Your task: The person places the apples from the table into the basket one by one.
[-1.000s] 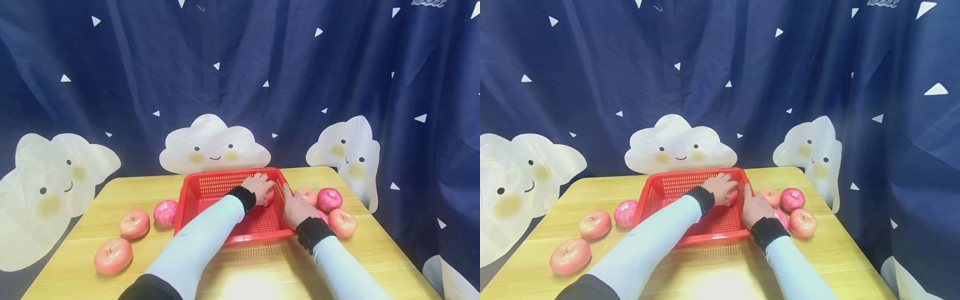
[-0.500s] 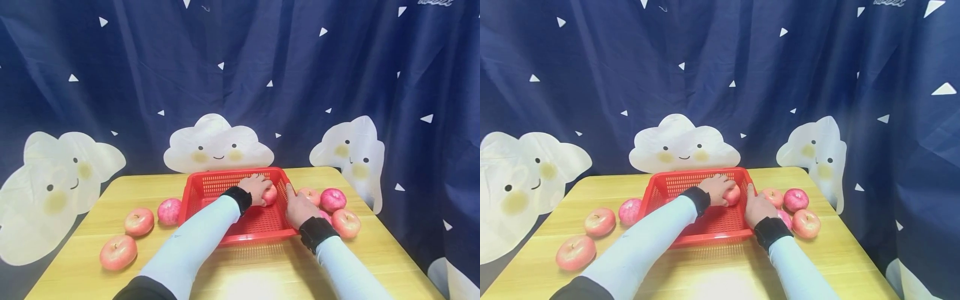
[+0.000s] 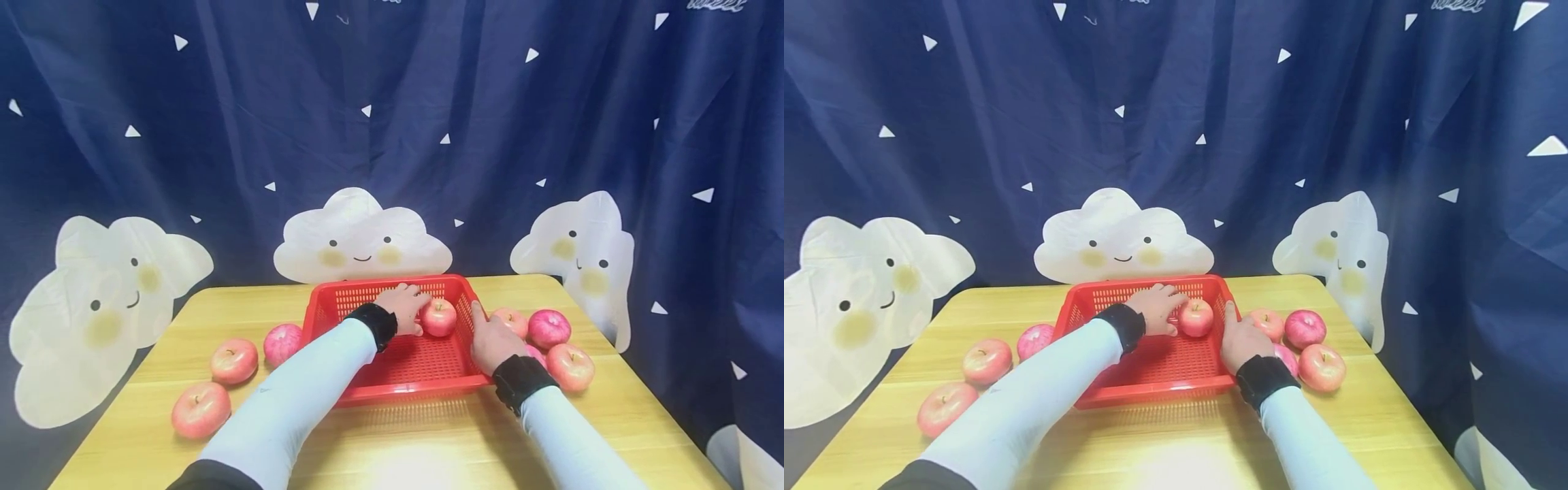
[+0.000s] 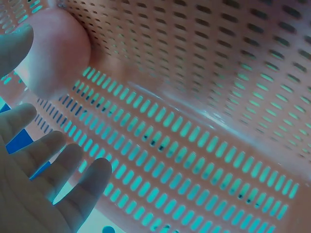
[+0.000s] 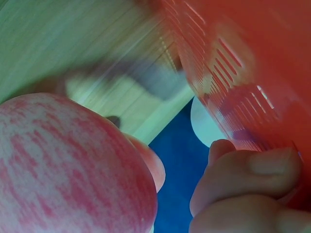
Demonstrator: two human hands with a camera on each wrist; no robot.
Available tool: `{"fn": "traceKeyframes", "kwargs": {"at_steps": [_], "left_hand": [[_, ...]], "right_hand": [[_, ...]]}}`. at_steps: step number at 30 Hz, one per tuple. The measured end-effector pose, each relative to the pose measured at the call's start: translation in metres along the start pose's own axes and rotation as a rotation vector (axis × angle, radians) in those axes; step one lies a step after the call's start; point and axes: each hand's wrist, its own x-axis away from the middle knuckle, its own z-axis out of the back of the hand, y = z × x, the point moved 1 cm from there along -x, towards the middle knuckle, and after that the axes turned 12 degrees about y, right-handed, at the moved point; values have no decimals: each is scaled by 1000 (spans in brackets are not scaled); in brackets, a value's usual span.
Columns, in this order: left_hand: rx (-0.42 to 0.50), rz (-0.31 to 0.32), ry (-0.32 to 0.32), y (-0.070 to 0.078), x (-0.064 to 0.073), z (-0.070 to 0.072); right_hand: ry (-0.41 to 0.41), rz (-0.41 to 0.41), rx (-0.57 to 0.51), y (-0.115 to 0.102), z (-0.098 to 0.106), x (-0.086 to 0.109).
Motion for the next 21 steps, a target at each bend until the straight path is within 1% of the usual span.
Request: {"fn": "traceKeyframes", "kwargs": {"at_steps": [6, 11, 13, 17, 19, 21], "left_hand": [[18, 52, -29, -8, 13, 9], [14, 66, -22, -19, 19, 10], [10, 78, -21, -23, 22, 11], [2, 121, -39, -29, 32, 18], [11, 151, -46, -31, 38, 23], [12, 176, -53, -34, 45, 26]], "right_hand": [[-2, 7, 3, -1, 1, 1], [-12, 18, 9, 1, 3, 1], [-21, 4, -1, 2, 4, 0], [-32, -4, -10, 2, 4, 0], [-39, -9, -21, 2, 3, 0], [-57, -39, -48, 2, 2, 1]]}}
